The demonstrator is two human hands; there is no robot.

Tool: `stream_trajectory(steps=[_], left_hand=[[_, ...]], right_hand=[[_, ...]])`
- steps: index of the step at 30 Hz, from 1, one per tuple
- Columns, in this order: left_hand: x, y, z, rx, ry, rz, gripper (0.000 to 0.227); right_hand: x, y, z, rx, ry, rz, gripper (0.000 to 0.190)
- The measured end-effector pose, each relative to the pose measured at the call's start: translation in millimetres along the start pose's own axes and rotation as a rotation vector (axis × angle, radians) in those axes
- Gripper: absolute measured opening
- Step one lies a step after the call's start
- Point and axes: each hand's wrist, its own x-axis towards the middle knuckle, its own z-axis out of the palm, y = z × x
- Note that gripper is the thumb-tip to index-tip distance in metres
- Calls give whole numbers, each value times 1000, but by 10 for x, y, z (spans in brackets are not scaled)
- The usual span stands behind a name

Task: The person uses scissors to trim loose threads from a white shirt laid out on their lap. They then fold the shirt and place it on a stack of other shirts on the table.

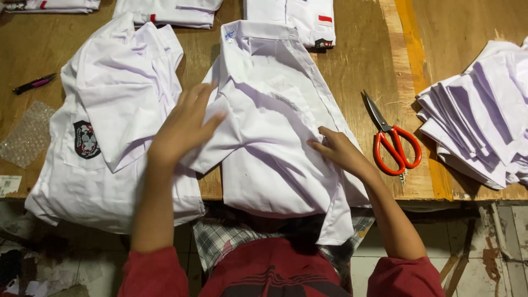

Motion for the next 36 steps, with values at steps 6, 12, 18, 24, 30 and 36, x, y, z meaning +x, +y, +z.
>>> stream_trajectory(steps=[6, 12, 18, 24, 30, 36], left_hand=[[973, -373, 452, -169, -140, -376, 91], [756, -54, 539, -147, -94, -388, 96], [464, 138, 633, -14, 43, -313, 74], [361, -66, 881, -92, 212, -270, 48], [292, -304, 1038, -133, 352, -219, 47], [162, -243, 726, -142, 487, -187, 29]], right_hand=[[-123, -206, -27, 103, -151, -12, 39], [119, -522, -128, -125, 78, -72, 71], [850, -902, 150, -302, 345, -395, 54], [1259, -1321, 364, -183, 489, -575, 56], [1517, -1269, 520, -128, 489, -542, 44], [1717, -1212, 385, 131, 721, -616, 16]])
